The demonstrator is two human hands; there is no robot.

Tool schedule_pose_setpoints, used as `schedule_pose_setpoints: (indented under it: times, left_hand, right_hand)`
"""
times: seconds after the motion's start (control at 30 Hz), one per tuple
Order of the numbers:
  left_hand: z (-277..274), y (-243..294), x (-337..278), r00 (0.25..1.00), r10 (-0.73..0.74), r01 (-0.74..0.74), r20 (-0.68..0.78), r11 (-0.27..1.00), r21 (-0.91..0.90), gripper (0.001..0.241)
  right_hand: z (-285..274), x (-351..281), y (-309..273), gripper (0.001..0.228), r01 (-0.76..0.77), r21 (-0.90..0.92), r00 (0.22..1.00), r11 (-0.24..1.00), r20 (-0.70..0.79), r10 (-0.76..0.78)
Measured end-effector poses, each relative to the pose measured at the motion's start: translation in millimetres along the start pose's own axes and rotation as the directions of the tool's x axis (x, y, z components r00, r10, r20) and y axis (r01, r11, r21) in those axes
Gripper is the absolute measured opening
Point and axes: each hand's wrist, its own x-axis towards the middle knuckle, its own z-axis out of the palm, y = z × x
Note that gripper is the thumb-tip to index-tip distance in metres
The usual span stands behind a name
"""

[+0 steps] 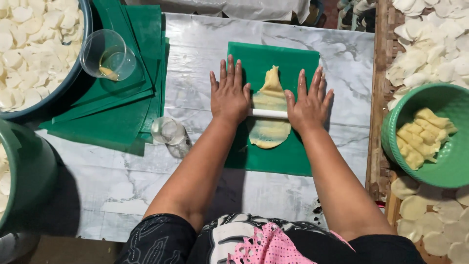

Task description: Rolling out small portions of yellow dough into thin sheets on a green mat using a rolling pin.

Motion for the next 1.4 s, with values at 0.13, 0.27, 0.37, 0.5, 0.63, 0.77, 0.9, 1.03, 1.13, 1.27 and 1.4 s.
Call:
schedule_pose_setpoints:
  times: [0.13, 0.27, 0.37, 0.5, 0.63, 0.77, 0.9, 1.03, 1.13, 1.27, 1.4]
  left_hand:
    - [2.7, -0.1, -54.4, 0.994, 0.054, -0.056, -0.091, 0.998, -0.018, 0.064]
    - [11.1, 0.0, -96.7, 0.983, 0.094, -0.087, -0.155, 0.995, 0.053, 0.063]
    - [19.0, -0.2, -79.1, 0.992, 0.056, -0.051, -0.113, 0.998, 0.049, 0.063]
    - [3.7, 4.4, -17.8, 0.996, -0.052, 0.052, 0.079, 0.999, -0.007, 0.070]
    - [-5.8, 7.4, -40.5, 0.992, -0.041, 0.042, 0.120, 0.999, -0.009, 0.069]
    - [8.2, 2.7, -104.5, 0.996, 0.063, -0.061, -0.057, 0.997, 0.044, 0.064]
    - [24.9, -5.5, -150.1, 0.988, 0.107, -0.102, -0.110, 0.994, 0.047, 0.064]
    - [18.3, -3.2, -155.8, 0.965, 0.129, -0.144, -0.227, 0.988, -0.051, 0.061]
    - [18.4, 6.2, -151.9, 0.798, 0.162, -0.324, -0.581, 0.928, -0.186, 0.051]
    - [64.8, -0.7, -144.4, 0.845, 0.333, -0.403, -0.417, 0.911, -0.088, 0.042]
    - [53.1, 2.1, -131.8, 0.868, 0.343, -0.403, -0.358, 0.909, -0.105, 0.019]
  right_hand:
    - [-9.9, -56.3, -7.3, 0.060, 0.108, -0.053, 0.988, 0.993, -0.104, -0.113]
    - [-3.0, -98.0, -0.8, 0.061, 0.185, -0.088, 0.965, 0.979, -0.173, -0.198]
    - [7.4, -79.5, 3.9, 0.064, 0.172, -0.097, 0.966, 0.980, -0.178, -0.187]
    - [-13.8, -17.2, -8.3, 0.064, 0.018, -0.019, 0.998, 1.000, 0.057, -0.016]
    - [-19.4, -39.3, -11.7, 0.061, 0.054, 0.003, 0.998, 0.999, 0.037, -0.054]
    - [-15.5, -103.3, -5.0, 0.058, 0.241, -0.073, 0.955, 0.968, -0.157, -0.250]
    - [3.2, -150.1, 6.4, 0.057, 0.272, -0.075, 0.892, 0.959, -0.354, -0.281]
    - [29.2, -154.8, 27.7, 0.040, 0.333, -0.065, 0.837, 0.941, -0.439, -0.326]
    - [19.0, -154.4, 27.6, 0.039, 0.243, -0.051, 0.813, 0.969, -0.534, -0.232]
    - [19.8, -154.3, 30.4, 0.035, 0.166, 0.030, 0.822, 0.986, -0.556, -0.122]
    - [24.5, -150.7, 34.1, 0.033, 0.155, 0.079, 0.816, 0.985, -0.572, -0.083]
